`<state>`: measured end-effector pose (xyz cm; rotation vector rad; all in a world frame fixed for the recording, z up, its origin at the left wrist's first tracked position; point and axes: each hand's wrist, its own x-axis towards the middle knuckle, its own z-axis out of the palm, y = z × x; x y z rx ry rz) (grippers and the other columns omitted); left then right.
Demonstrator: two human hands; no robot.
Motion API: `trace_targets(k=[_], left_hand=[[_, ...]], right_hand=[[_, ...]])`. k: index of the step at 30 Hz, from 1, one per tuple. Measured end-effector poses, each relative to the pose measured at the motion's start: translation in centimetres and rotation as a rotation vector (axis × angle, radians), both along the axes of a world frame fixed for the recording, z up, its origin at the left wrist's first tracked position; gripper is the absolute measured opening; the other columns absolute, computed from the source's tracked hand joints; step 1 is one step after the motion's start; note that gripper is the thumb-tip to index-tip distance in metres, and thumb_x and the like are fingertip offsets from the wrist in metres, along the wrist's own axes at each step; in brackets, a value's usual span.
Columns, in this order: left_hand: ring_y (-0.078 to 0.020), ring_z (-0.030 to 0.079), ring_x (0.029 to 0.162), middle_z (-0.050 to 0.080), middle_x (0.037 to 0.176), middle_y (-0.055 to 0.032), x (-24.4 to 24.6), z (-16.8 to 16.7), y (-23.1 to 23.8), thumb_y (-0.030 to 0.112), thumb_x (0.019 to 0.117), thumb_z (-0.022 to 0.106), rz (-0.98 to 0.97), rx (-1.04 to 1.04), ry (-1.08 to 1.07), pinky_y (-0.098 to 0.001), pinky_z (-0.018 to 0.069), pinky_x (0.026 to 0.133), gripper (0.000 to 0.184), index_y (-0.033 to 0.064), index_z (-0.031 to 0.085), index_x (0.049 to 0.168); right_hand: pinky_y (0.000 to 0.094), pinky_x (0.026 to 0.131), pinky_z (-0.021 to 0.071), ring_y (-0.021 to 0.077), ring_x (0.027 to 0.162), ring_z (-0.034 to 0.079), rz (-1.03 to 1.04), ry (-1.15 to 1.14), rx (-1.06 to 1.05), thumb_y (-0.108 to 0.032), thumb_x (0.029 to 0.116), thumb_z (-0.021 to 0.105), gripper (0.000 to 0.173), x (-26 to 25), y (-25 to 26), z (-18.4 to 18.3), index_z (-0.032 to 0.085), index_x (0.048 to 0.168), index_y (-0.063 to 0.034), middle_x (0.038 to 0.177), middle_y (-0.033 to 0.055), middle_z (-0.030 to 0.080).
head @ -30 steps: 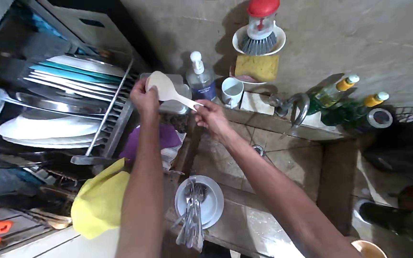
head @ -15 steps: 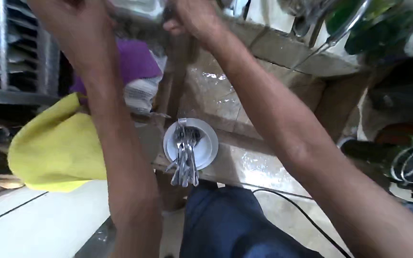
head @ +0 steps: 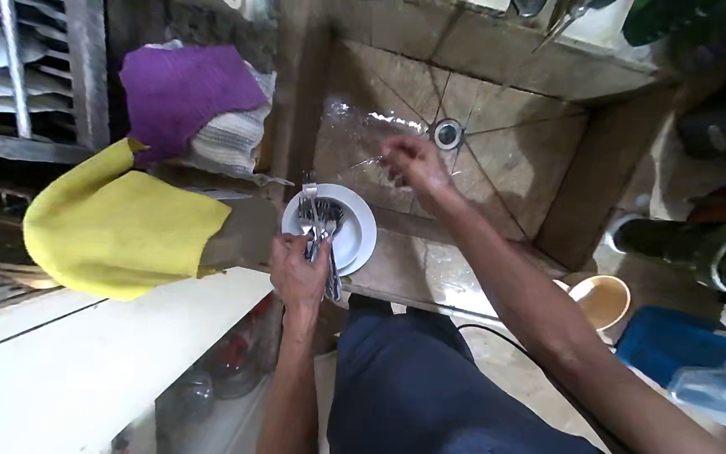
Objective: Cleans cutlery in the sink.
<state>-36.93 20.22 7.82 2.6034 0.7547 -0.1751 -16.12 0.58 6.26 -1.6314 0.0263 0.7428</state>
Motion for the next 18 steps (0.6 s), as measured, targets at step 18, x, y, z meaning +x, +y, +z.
trace_targets(k=[18], left_hand=[[-0.0275,0.066,0.084,0.064,0.103,-0.0182,-3.4,0.0,-0.6,0.02,0.0978,0.064,-0.014,0.087,-0.27,-0.0432,0.0587,0.073,0.022,-0.0005,0.07,0.099]], right_hand=[[0.0387,0.096,0.0562,0.0193,0.104,0.07,0.482,-0.249,0.078,-0.009,0.1003,0.062,0.029,-3.3,6.9,1.2,0.068,0.127,-0.0009,0.118,0.0136,0.072]])
